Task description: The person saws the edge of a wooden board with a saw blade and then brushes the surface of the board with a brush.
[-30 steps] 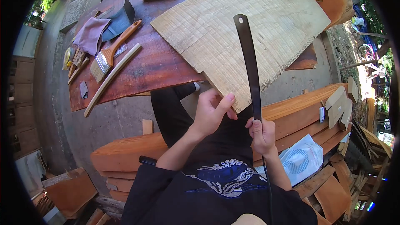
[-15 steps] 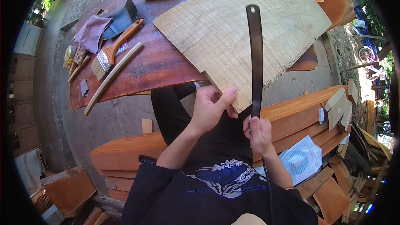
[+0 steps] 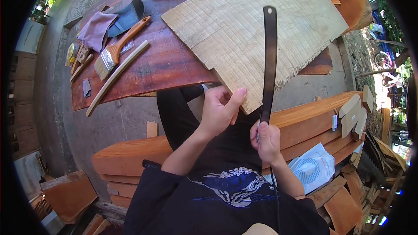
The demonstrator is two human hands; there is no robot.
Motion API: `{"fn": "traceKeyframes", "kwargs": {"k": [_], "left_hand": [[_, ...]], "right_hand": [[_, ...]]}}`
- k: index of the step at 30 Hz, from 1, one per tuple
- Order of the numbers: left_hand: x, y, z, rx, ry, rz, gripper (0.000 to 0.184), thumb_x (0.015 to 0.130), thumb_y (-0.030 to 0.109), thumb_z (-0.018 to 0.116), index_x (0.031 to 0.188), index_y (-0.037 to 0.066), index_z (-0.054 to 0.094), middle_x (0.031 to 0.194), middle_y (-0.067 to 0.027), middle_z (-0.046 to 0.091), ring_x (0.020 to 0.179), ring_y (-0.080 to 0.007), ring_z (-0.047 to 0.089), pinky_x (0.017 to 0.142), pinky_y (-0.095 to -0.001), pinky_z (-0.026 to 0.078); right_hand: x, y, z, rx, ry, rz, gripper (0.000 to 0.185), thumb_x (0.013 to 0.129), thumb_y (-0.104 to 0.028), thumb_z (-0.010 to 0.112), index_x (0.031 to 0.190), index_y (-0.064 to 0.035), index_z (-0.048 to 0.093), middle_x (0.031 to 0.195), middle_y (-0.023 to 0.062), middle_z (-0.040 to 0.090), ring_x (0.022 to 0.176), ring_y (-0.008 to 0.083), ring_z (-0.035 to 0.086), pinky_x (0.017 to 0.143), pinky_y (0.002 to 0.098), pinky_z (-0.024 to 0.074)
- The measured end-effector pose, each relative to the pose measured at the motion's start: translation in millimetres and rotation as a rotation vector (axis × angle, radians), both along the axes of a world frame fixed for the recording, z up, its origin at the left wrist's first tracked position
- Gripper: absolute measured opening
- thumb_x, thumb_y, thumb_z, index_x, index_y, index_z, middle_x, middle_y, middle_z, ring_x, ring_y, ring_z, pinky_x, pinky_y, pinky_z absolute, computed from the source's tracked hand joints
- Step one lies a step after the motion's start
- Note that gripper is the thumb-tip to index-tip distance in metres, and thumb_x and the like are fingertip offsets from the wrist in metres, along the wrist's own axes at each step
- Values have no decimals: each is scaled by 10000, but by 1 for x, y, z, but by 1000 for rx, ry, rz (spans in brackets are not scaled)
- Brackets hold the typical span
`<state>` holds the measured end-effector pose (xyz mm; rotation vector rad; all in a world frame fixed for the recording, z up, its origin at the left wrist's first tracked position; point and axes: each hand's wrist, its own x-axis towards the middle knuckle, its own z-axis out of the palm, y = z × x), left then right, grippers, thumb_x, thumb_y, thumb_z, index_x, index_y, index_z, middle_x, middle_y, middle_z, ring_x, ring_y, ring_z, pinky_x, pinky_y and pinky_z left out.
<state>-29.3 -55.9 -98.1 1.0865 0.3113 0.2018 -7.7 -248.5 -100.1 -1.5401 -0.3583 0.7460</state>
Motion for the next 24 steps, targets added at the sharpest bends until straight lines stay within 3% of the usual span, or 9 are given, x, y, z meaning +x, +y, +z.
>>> {"fn": "traceKeyframes", "kwargs": {"k": [3, 6, 9, 14, 19, 24], "left_hand": [[-2, -3, 1, 28, -7, -11, 287, 999, 231, 619, 932, -42, 677, 671, -21, 627, 411, -39, 475, 363, -208, 340], [0, -4, -1, 8, -13, 29, 284, 1005, 225, 609, 928, -40, 678, 663, -19, 621, 393, -35, 456, 349, -210, 318], [-4, 1, -5, -54, 4, -22, 271, 1002, 207, 615, 967, -53, 684, 730, -35, 657, 495, -43, 542, 426, -208, 405], [-6, -8, -3, -45, -30, 24, 247, 993, 162, 628, 1053, -71, 684, 916, -73, 710, 788, -75, 638, 674, -230, 514], [-3, -8, -1, -64, -45, 29, 248, 999, 173, 620, 1044, -63, 683, 858, -45, 692, 705, -43, 599, 586, -208, 469], [-6, -4, -2, -49, -17, 23, 247, 1004, 191, 616, 1022, -47, 680, 778, 1, 648, 596, 3, 506, 480, -183, 366]], "right_hand": [[3, 10, 2, 126, 168, -62, 545, 1087, -430, 356, 756, -38, 540, 540, -22, 433, 456, 55, 388, 434, 216, 289], [-14, -2, -7, 149, 135, -7, 542, 1082, -452, 352, 774, -30, 495, 499, -9, 391, 406, 58, 341, 385, 214, 243], [-13, 3, -8, 138, 143, -9, 544, 1083, -452, 344, 774, -30, 494, 500, -7, 392, 399, 56, 322, 382, 220, 237], [-10, 6, -6, 217, 225, -62, 533, 1090, -425, 347, 775, -37, 531, 541, -11, 429, 451, 50, 367, 429, 218, 272], [-9, 1, -7, 131, 179, -32, 537, 1094, -414, 336, 768, -31, 523, 524, -13, 407, 438, 52, 364, 413, 212, 259], [-2, 2, -4, 415, 507, 83, 544, 1092, -426, 327, 732, -45, 471, 491, -23, 350, 379, 64, 299, 373, 232, 234]]}}
